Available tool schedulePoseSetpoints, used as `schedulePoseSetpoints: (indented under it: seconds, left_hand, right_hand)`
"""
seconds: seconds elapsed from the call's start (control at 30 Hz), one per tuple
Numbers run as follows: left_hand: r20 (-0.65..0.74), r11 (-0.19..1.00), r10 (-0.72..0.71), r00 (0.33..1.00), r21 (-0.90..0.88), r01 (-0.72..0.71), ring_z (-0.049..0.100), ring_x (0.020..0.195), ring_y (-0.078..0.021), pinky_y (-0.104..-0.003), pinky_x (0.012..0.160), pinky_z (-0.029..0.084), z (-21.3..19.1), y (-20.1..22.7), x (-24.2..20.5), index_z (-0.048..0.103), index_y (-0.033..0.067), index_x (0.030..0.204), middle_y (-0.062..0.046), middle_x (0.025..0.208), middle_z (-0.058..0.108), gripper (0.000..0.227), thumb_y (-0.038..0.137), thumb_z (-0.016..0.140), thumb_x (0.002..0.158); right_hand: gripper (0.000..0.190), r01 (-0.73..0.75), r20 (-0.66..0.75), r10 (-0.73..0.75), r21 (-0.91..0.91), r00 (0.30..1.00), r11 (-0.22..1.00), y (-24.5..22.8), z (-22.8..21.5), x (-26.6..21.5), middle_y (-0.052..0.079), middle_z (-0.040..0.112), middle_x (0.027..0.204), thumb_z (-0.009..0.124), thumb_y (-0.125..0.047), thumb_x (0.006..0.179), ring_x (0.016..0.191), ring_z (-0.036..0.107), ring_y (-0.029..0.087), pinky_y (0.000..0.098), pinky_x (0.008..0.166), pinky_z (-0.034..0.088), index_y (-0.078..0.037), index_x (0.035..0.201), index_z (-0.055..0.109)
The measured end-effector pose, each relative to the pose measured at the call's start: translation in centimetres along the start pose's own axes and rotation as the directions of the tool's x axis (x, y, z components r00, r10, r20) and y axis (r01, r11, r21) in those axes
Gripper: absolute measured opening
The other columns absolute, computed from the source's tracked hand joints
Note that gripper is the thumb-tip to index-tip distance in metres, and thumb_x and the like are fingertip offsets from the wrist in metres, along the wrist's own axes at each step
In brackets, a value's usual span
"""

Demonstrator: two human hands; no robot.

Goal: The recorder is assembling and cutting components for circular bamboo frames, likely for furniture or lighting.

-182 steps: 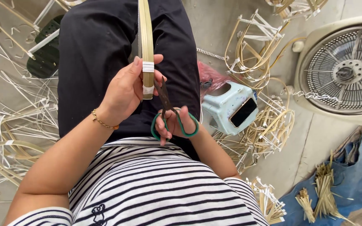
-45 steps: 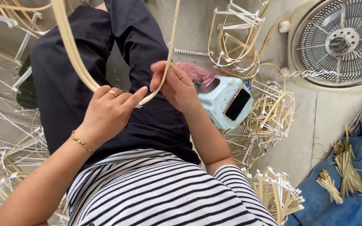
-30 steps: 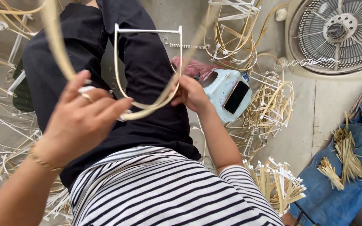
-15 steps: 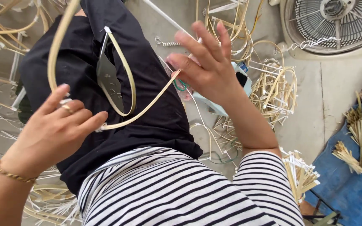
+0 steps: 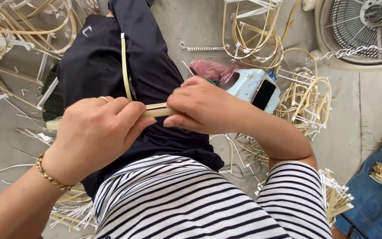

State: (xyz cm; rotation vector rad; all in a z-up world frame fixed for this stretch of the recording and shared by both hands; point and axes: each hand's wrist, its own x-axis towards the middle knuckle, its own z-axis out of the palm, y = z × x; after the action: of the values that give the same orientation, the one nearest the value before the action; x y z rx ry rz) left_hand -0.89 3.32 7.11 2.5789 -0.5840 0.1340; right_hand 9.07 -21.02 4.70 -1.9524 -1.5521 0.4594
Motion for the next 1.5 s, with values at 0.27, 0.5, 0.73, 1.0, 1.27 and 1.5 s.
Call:
schedulePoseSetpoints:
  seconds: [0.27,0.5,0.73,1.0,1.27,1.5]
  left_hand:
    - [-0.103,0.967,0.156,0.982,-0.186,-0.173,0.057,0.057,-0.0224,-0.039,0.054,0.044,1.4,1.1,-2.5,0.066,0.0105,0.082,-0.004,0.065,0.053,0.024,0.032,0.076,0.086]
    - [-0.16,0.988,0.04,0.986,-0.141,-0.062,0.065,0.074,-0.0285,-0.042,0.067,0.05,-1.9,2.8,-1.5,0.072,0.0035,0.097,-0.008,0.08,0.065,0.036,0.032,0.083,0.079]
    - [0.095,0.926,-0.326,0.94,-0.165,0.338,0.068,0.093,-0.0357,-0.045,0.084,0.053,5.7,-10.4,-5.4,0.064,0.0005,0.124,-0.019,0.106,0.069,0.029,0.021,0.071,0.105]
    - [0.088,0.894,-0.403,0.911,-0.176,0.412,0.066,0.116,-0.0461,-0.048,0.094,0.054,22.4,-9.2,-5.9,0.034,-0.0033,0.156,-0.031,0.134,0.063,0.061,0.017,0.069,0.111]
    - [0.195,0.56,-0.522,0.83,-0.656,0.506,0.07,0.094,-0.0268,-0.035,0.085,0.061,15.3,-6.5,-7.0,0.001,0.0057,0.17,-0.026,0.148,0.056,0.075,-0.009,0.045,0.111]
    - [0.026,0.903,-0.291,0.956,-0.324,0.283,0.064,0.079,-0.0277,-0.033,0.075,0.056,10.7,-6.0,-5.1,0.031,-0.0013,0.163,-0.03,0.12,0.062,0.055,-0.016,0.046,0.112]
  right_hand:
    - [0.044,-0.134,0.268,-0.082,0.697,0.96,0.705,-2.3,0.3,-0.8,0.006,0.059,0.078,0.048,-0.04,0.111,0.072,0.062,0.025,0.0369,0.068,0.05,-0.004,0.088,0.059]
    - [0.046,-0.034,0.087,-0.058,0.794,0.994,0.607,-2.9,0.2,-2.1,0.003,0.062,0.082,0.046,-0.035,0.122,0.074,0.064,0.015,0.0281,0.07,0.052,-0.003,0.093,0.061]
    - [0.042,0.141,-0.148,0.598,0.988,0.788,0.058,2.7,-0.7,-15.4,0.003,0.061,0.084,0.046,-0.041,0.115,0.059,0.054,0.007,0.0251,0.048,0.046,-0.005,0.102,0.064]
    - [0.035,0.444,-0.362,0.859,0.877,0.361,0.183,4.2,-1.4,-23.0,0.004,0.056,0.095,0.049,-0.04,0.113,0.085,0.062,0.014,0.0416,0.073,0.062,-0.007,0.12,0.058]
    - [0.038,-0.054,-0.543,0.838,0.84,-0.052,0.54,8.1,1.8,-33.4,0.003,0.055,0.076,0.056,-0.039,0.114,0.064,0.056,0.012,0.0322,0.058,0.048,-0.003,0.105,0.061]
    - [0.053,-0.923,-0.875,0.483,0.155,0.037,0.353,10.4,3.5,-34.4,0.023,0.063,0.127,0.08,-0.018,0.091,0.121,0.056,0.044,0.0536,0.103,0.043,0.001,0.135,0.058]
